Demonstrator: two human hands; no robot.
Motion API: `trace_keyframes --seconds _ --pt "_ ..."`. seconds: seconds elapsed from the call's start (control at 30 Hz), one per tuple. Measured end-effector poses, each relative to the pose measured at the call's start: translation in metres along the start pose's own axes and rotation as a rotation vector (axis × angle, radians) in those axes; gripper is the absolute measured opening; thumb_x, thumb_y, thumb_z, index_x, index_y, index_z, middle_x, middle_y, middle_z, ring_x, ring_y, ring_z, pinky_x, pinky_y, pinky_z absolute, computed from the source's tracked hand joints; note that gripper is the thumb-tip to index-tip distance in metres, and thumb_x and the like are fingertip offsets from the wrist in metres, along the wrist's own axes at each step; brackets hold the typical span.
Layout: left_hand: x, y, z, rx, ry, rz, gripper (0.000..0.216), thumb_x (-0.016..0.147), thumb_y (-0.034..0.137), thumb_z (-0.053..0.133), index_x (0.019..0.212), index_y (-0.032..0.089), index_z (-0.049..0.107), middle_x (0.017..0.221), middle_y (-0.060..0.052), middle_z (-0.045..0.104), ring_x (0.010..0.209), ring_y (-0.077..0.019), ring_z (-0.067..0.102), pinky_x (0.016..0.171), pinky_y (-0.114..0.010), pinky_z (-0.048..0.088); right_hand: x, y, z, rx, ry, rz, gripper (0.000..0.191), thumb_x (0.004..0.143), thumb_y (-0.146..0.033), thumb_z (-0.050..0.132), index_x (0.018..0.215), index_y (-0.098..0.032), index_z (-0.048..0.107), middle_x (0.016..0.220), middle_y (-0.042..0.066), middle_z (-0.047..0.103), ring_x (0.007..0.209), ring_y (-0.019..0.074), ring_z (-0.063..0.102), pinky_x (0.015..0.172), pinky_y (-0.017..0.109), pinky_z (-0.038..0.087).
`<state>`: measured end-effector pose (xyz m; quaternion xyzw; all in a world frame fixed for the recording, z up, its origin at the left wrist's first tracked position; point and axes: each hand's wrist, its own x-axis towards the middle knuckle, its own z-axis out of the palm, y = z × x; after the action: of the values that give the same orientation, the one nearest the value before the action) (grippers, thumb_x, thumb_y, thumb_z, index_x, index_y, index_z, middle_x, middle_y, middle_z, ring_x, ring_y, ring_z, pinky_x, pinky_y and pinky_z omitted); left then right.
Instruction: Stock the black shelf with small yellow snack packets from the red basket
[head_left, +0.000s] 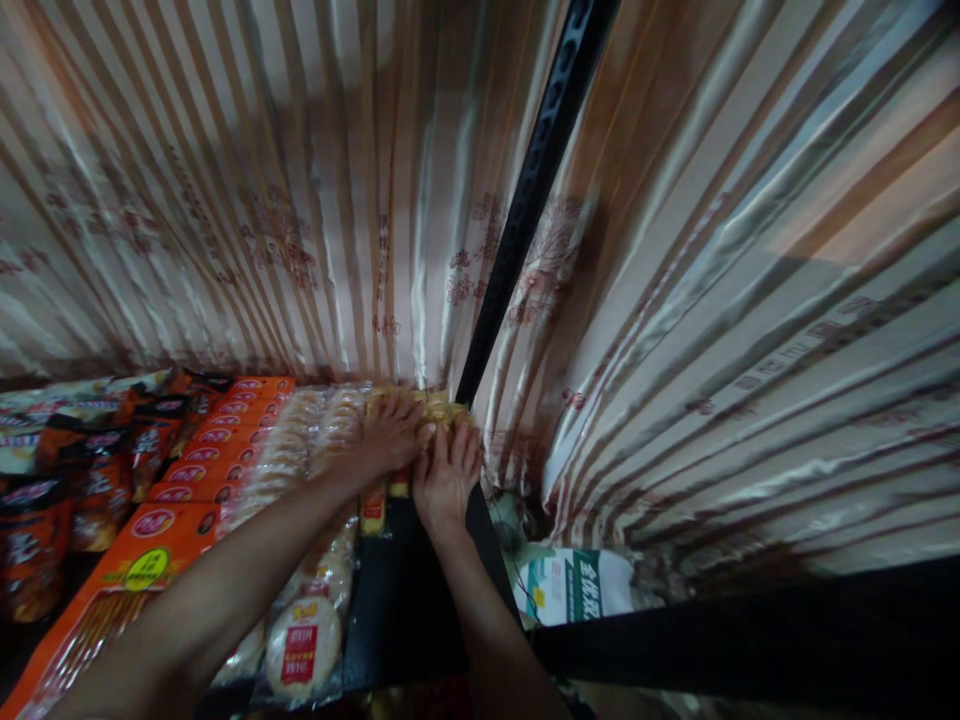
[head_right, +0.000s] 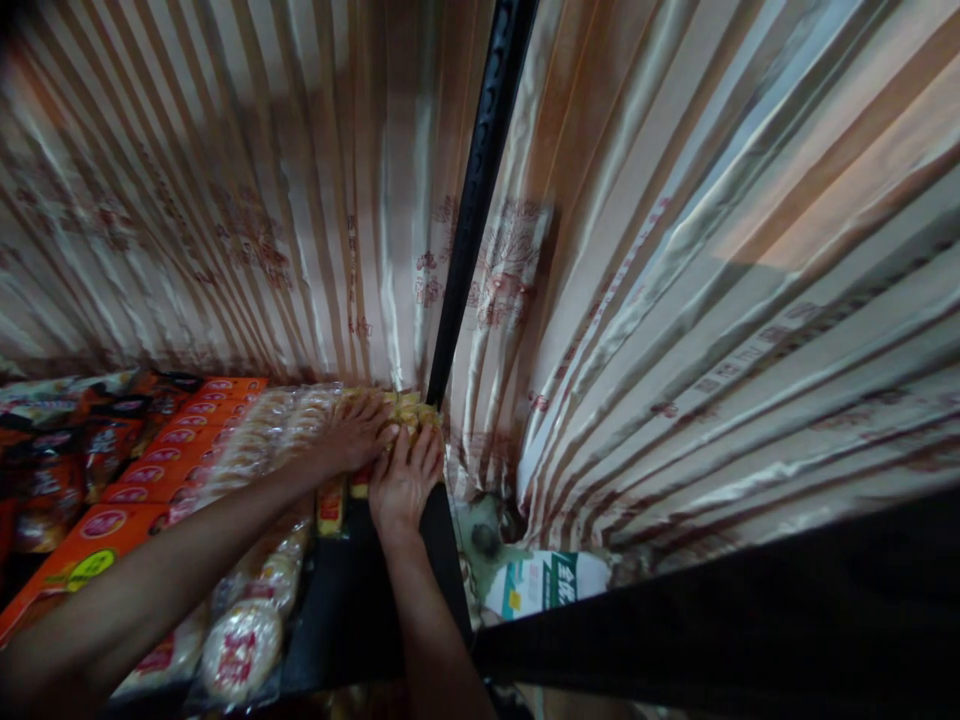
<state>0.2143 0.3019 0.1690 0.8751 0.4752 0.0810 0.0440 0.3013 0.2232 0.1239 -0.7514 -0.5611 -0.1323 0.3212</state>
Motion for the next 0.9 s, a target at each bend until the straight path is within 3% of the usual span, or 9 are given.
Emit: trace_keyframes --seconds 0.17,0.3,0.47,0.63,0.8,0.9 --pt "0.002 0.001 0.005 0.018 -0.043 0.001 0.056 0.092 0.049 0.017 0.137 0.022 0.035 0.148 -0.006 0.027 0.138 -0.0296 0.014 0.108 -0.055 0.013 -0.001 0.005 0.005 0.024 -0.027 0.004 0.048 0.086 -0.030 0.042 0.130 -0.012 0.046 0.144 0.019 0.029 0.135 0.0344 0.016 0.103 0.053 0.022" --pt "0.003 0.004 -0.001 0.035 0.002 0.034 0.055 0.092 0.048 0.019 0.137 0.020 0.034 0.148 -0.008 0.028 0.138 -0.0283 0.015 0.109 -0.053 0.014 -0.002 0.008 0.010 0.064 -0.018 0.016 0.050 0.085 -0.031 0.042 0.132 -0.013 0.043 0.147 0.019 0.023 0.136 0.0352 0.013 0.102 0.055 0.023" --pt "0.019 0.028 -0.006 -0.017 0.022 0.117 0.049 0.094 0.039 0.019 0.134 0.021 0.040 0.145 -0.005 0.033 0.137 -0.0229 0.020 0.111 -0.049 0.016 -0.001 0.008 0.012 0.138 0.019 0.113 0.057 0.084 -0.033 0.041 0.137 -0.012 0.035 0.148 0.020 0.018 0.136 0.0371 0.009 0.099 0.058 0.024" --pt "0.036 0.046 0.009 -0.022 0.033 0.222 0.046 0.094 0.031 0.019 0.129 0.021 0.046 0.140 -0.004 0.042 0.133 -0.0181 0.030 0.112 -0.044 0.019 0.000 0.006 0.010 0.215 0.006 0.205 0.071 0.079 -0.034 0.044 0.142 -0.009 0.024 0.145 0.023 0.024 0.135 0.0374 0.014 0.099 0.058 0.026" --pt "0.036 0.047 0.008 0.018 -0.010 0.274 0.044 0.093 0.030 0.023 0.124 0.018 0.052 0.137 -0.007 0.046 0.129 -0.0193 0.035 0.111 -0.041 0.021 0.001 0.003 0.009 0.220 -0.030 0.229 0.070 0.079 -0.032 0.043 0.141 -0.005 0.025 0.144 0.023 0.028 0.135 0.0358 0.017 0.101 0.054 0.026" --pt "0.032 0.045 0.002 0.001 0.033 0.263 0.044 0.094 0.031 0.021 0.123 0.021 0.052 0.136 -0.006 0.047 0.130 -0.0194 0.034 0.111 -0.043 0.019 0.000 0.005 0.012 0.209 -0.040 0.215 0.072 0.079 -0.034 0.044 0.141 -0.005 0.023 0.145 0.023 0.026 0.135 0.0361 0.016 0.101 0.053 0.026"
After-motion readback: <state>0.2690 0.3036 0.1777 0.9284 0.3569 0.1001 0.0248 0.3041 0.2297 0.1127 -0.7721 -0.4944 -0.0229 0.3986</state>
